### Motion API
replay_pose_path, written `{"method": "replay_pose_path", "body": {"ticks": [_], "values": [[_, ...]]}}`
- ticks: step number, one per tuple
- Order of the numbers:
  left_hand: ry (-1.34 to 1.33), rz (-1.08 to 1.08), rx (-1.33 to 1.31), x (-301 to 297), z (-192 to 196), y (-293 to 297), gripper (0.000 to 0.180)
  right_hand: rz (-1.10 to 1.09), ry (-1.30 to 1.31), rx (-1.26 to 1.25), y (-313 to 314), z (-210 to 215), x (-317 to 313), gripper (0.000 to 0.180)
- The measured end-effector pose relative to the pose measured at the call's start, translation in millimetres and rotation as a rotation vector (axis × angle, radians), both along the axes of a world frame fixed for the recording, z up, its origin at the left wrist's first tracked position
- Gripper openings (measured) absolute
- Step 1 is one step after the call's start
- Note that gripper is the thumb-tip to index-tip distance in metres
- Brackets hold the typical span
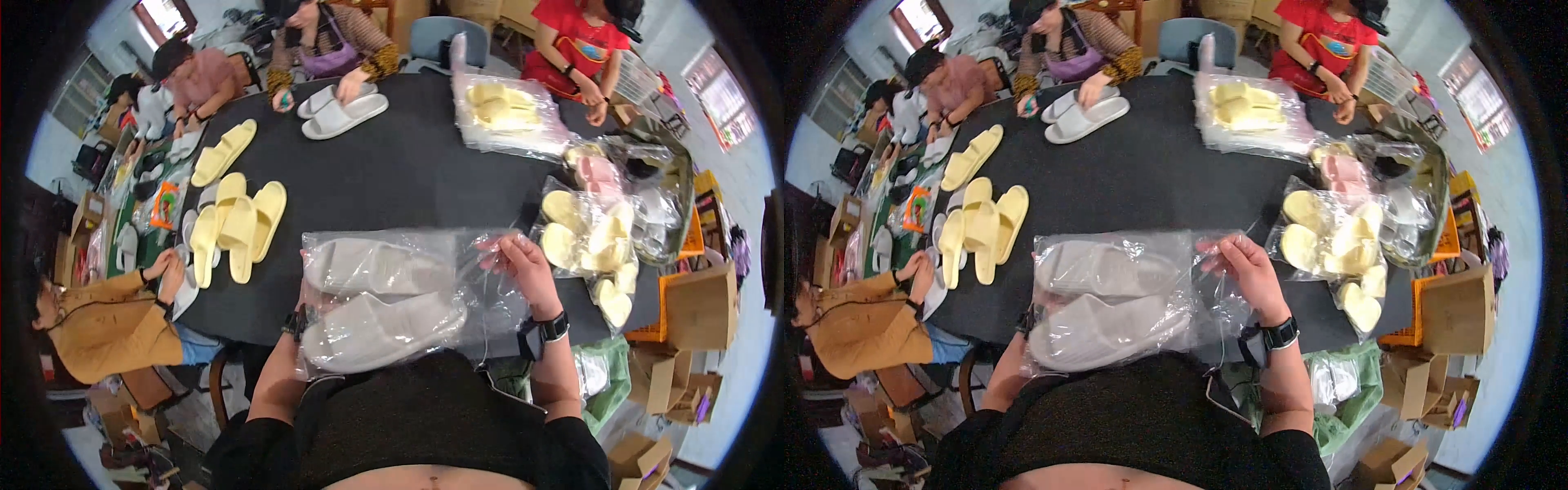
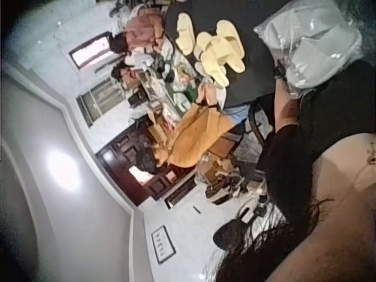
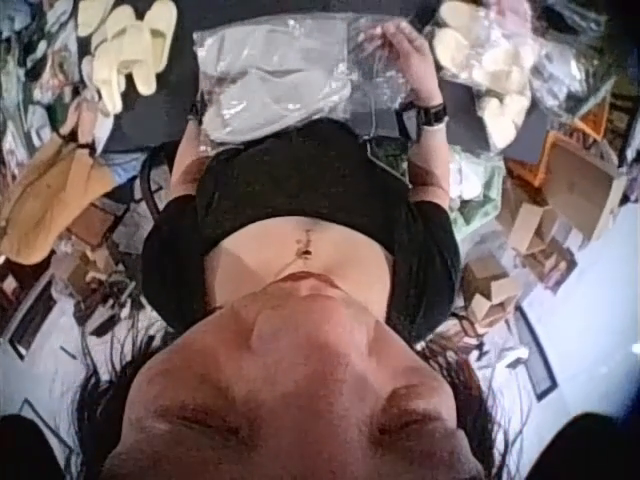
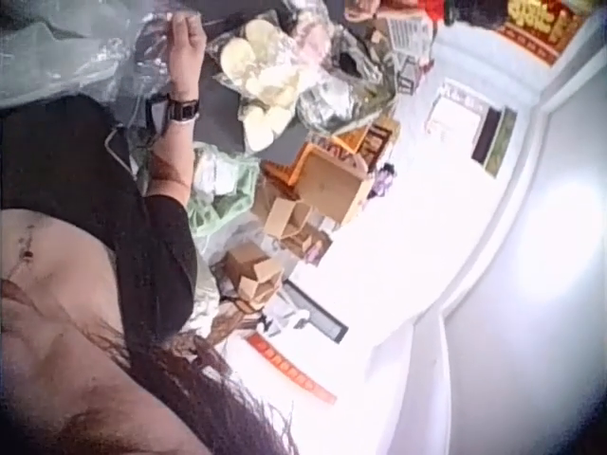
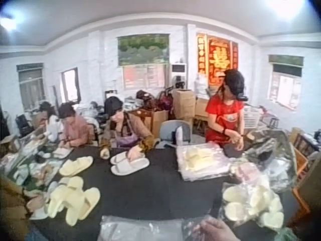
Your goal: The recorder is taking slippers from a large sack and placing them into individual plastic bags on a table.
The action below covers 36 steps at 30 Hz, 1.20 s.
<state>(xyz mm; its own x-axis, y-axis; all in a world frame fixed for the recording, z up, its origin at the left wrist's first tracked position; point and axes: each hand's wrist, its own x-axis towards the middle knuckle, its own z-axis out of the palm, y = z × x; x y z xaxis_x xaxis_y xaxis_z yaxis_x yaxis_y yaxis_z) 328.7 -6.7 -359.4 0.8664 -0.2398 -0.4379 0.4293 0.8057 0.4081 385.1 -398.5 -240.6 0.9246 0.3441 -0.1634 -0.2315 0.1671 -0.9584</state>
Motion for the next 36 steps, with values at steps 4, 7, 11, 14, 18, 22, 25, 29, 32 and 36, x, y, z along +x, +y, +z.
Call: {"method": "replay_pose_path", "body": {"ticks": [4,7,11,14,18,22,25,29,32,36], "values": [[0.087,-0.027,-0.045,-7.9,13.1,6.0,0.093,0.028,0.111,-0.048,8.0,-31.1,1.2,0.024],[0.023,-0.182,-0.039,-0.7,-7.2,17.0,0.073,0.055,0.015,-0.152,17.6,-17.3,12.6,0.024],[0.115,-0.215,0.168,11.1,2.0,8.9,0.056,0.040,-0.371,-0.283,50.3,28.9,47.2,0.023],[0.026,0.003,-0.135,22.3,1.5,1.1,0.058,-0.013,-0.470,-0.255,58.8,42.1,76.9,0.022],[0.014,0.261,-0.198,36.4,9.2,-14.5,0.058,-0.558,-0.757,-0.443,59.4,24.0,91.8,0.035],[0.085,0.457,-0.217,34.5,-38.4,-18.5,0.049,-0.491,-0.369,-0.406,52.6,-92.5,74.6,0.034],[0.156,0.570,-0.230,24.2,-77.6,-23.0,0.050,0.061,0.451,-0.154,62.1,-172.9,19.8,0.044],[0.084,0.531,-0.205,19.7,-86.6,-26.4,0.055,0.243,0.804,-0.046,89.0,-235.1,-9.5,0.047],[0.098,0.538,-0.231,17.2,-78.6,-23.8,0.058,0.222,0.843,0.137,109.4,-225.5,-13.9,0.036],[0.098,0.473,-0.271,22.5,-71.3,-30.7,0.058,0.187,0.649,0.127,105.6,-242.7,-0.3,0.016]]}}
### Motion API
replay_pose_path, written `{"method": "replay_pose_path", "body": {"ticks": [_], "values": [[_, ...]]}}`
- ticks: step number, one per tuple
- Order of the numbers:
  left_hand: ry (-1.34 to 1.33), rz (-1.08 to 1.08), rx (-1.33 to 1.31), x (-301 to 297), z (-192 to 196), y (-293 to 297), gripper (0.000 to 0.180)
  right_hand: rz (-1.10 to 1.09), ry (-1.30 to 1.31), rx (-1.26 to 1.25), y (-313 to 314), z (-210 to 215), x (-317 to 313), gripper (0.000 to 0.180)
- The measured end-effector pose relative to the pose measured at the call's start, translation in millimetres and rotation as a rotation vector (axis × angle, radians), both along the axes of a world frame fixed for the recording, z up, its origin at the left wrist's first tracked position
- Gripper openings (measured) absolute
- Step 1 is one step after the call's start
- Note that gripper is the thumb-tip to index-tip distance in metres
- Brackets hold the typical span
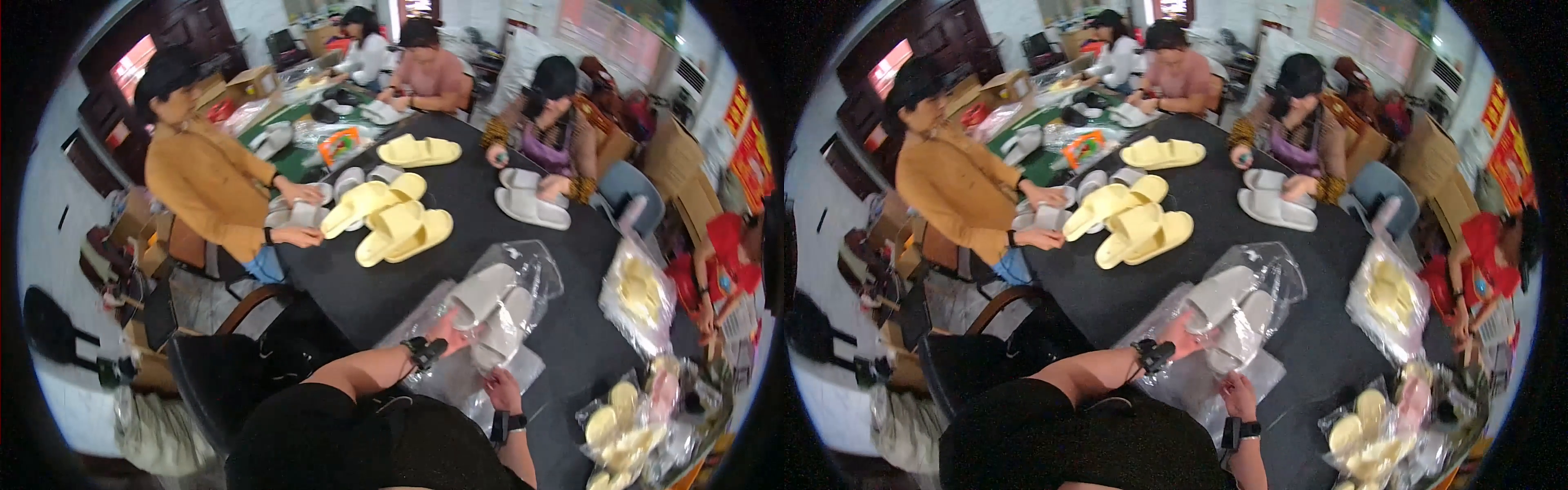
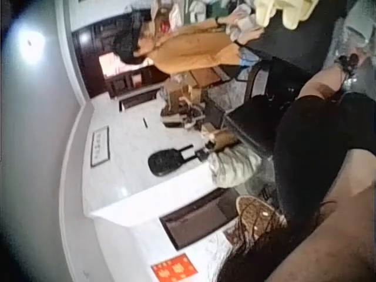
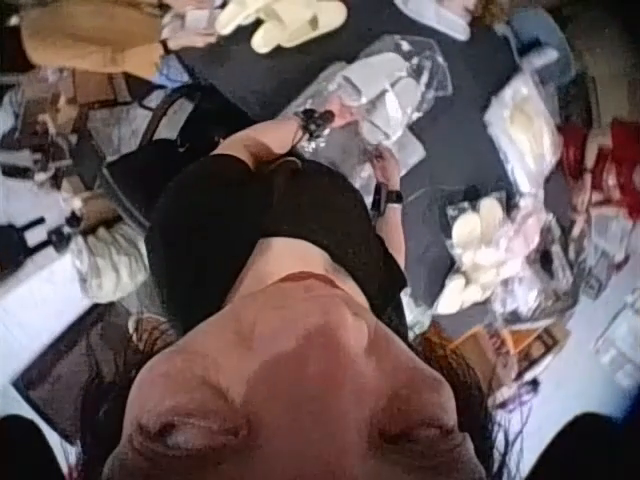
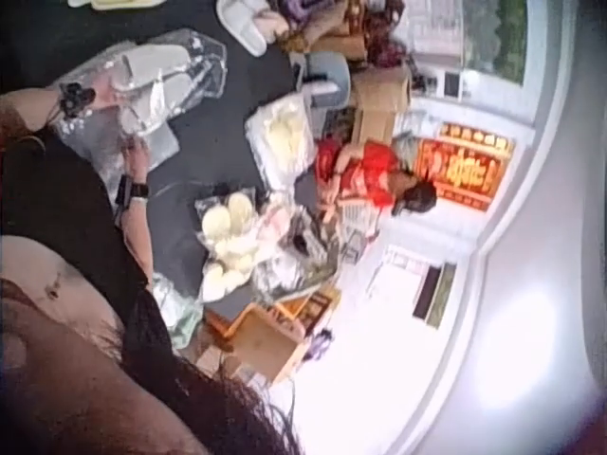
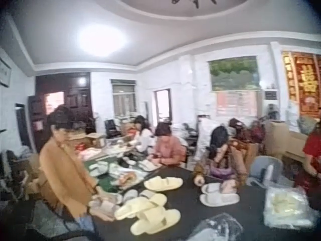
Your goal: The recorder is taking slippers from a large sack and placing them into individual plastic bags on a table.
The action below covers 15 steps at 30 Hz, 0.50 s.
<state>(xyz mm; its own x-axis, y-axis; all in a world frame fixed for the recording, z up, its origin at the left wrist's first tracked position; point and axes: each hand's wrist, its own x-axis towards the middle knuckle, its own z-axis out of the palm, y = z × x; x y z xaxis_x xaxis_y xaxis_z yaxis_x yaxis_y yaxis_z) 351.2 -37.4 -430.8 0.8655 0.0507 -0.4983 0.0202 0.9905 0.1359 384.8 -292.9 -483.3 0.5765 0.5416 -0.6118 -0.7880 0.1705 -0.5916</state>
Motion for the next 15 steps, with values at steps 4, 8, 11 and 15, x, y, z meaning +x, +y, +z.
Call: {"method": "replay_pose_path", "body": {"ticks": [4,8,11,15], "values": [[-0.206,-0.079,0.020,-17.5,23.7,-3.0,0.059,-0.113,-0.247,-0.044,11.9,49.0,13.9,0.005],[-0.212,-0.273,-0.022,-54.2,34.3,-8.9,0.056,-0.152,-0.466,0.002,5.7,72.8,38.9,0.007],[-0.316,-0.645,0.435,-92.9,21.0,-0.6,0.057,-0.297,-0.191,0.104,1.5,75.4,45.4,0.015],[-0.221,-0.953,0.648,-106.7,-25.5,33.9,0.056,-0.400,0.151,0.150,-29.4,-4.2,38.8,0.038]]}}
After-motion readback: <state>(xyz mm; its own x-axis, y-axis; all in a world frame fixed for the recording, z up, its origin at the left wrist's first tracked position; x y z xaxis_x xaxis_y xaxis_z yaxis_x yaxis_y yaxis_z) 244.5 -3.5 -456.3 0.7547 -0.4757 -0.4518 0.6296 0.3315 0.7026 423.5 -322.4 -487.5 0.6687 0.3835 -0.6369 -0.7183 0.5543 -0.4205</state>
